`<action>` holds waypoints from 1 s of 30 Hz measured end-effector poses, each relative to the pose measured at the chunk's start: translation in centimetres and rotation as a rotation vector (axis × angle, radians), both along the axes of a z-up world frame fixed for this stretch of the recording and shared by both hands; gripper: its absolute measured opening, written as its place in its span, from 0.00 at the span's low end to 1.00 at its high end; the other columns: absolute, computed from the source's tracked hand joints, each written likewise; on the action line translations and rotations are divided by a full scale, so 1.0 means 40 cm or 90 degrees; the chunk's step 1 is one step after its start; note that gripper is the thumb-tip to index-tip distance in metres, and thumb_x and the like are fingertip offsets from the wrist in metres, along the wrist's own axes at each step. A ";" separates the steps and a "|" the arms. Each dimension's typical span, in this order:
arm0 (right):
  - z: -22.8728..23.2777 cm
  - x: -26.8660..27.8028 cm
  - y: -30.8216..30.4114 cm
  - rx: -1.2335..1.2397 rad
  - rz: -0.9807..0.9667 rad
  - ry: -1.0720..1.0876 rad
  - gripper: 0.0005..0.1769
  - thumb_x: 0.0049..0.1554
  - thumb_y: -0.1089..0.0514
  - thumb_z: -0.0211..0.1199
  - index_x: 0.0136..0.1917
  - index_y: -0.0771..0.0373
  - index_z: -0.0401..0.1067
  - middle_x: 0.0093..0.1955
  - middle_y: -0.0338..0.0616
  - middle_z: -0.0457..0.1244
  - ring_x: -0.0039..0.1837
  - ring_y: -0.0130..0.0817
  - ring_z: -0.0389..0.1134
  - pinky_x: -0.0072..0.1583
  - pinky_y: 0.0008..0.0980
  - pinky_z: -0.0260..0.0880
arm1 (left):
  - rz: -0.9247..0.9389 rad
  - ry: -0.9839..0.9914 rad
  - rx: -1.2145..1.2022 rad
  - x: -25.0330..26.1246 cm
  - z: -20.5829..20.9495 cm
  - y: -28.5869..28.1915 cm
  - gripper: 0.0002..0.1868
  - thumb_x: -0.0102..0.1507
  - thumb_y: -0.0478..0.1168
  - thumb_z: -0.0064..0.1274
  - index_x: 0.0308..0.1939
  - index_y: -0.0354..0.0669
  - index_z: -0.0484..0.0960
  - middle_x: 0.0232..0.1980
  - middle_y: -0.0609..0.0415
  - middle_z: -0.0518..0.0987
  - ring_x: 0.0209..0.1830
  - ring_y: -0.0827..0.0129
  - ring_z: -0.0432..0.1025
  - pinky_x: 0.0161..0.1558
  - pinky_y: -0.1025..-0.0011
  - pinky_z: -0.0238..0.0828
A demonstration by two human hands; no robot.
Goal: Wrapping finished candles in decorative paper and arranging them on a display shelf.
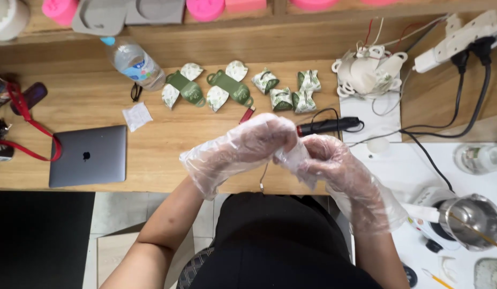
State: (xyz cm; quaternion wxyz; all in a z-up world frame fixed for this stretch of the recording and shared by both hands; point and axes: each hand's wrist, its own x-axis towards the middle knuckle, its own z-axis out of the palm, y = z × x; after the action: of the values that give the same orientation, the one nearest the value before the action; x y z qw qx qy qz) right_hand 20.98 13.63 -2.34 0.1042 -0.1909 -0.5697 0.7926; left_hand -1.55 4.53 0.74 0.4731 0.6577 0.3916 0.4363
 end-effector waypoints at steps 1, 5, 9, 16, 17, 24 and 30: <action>-0.024 -0.001 -0.009 -0.003 -0.001 -0.004 0.22 0.52 0.63 0.68 0.60 0.70 0.72 0.53 0.44 0.71 0.53 0.29 0.71 0.55 0.30 0.73 | -0.001 -0.004 -0.003 0.003 0.005 -0.015 0.08 0.71 0.34 0.50 0.36 0.38 0.75 0.35 0.55 0.77 0.34 0.72 0.74 0.36 0.73 0.74; -0.031 0.022 -0.017 0.001 -0.109 -0.008 0.20 0.55 0.62 0.67 0.60 0.71 0.72 0.50 0.45 0.70 0.49 0.30 0.72 0.52 0.32 0.75 | 0.165 -0.311 -0.087 0.047 -0.047 -0.015 0.15 0.73 0.44 0.50 0.58 0.37 0.79 0.40 0.56 0.79 0.36 0.73 0.73 0.39 0.74 0.73; -0.059 0.004 -0.028 0.027 -0.285 0.017 0.15 0.57 0.65 0.66 0.57 0.69 0.71 0.50 0.43 0.69 0.48 0.27 0.69 0.50 0.29 0.74 | 0.225 -0.496 -0.070 0.083 -0.210 0.008 0.27 0.68 0.50 0.54 0.66 0.38 0.70 0.41 0.52 0.82 0.36 0.68 0.78 0.38 0.71 0.77; -0.078 0.030 -0.091 0.058 -0.332 0.115 0.20 0.57 0.70 0.62 0.63 0.67 0.65 0.56 0.42 0.67 0.55 0.26 0.70 0.56 0.27 0.73 | 0.401 -0.712 -0.268 0.334 -0.109 -0.044 0.18 0.65 0.43 0.56 0.57 0.39 0.78 0.48 0.58 0.82 0.45 0.77 0.75 0.46 0.78 0.73; -0.083 0.041 -0.103 0.131 -0.337 0.127 0.21 0.58 0.71 0.61 0.65 0.67 0.64 0.59 0.42 0.66 0.58 0.25 0.69 0.60 0.27 0.72 | 0.453 -0.687 -0.231 0.347 -0.156 -0.036 0.16 0.66 0.41 0.57 0.55 0.38 0.79 0.47 0.57 0.81 0.44 0.77 0.74 0.44 0.77 0.72; -0.046 0.106 -0.130 0.100 -0.270 0.050 0.14 0.64 0.64 0.56 0.63 0.66 0.68 0.55 0.41 0.69 0.53 0.24 0.70 0.54 0.26 0.73 | 0.540 -0.529 -0.223 0.383 -0.204 -0.075 0.13 0.68 0.40 0.58 0.52 0.34 0.81 0.44 0.54 0.80 0.40 0.76 0.72 0.39 0.77 0.69; -0.052 0.100 -0.081 0.122 -0.211 0.005 0.08 0.63 0.62 0.60 0.56 0.64 0.74 0.48 0.36 0.70 0.47 0.18 0.66 0.50 0.21 0.69 | 0.407 -0.571 -0.224 0.351 -0.124 -0.124 0.25 0.70 0.44 0.56 0.69 0.37 0.76 0.54 0.53 0.80 0.48 0.76 0.73 0.47 0.76 0.74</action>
State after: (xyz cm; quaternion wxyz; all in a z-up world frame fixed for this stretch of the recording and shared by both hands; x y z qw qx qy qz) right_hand 24.99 10.38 -4.43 0.2534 -0.2682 -0.6031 0.7072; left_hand 12.50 -0.45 -4.20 0.5398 0.1690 0.3983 0.7221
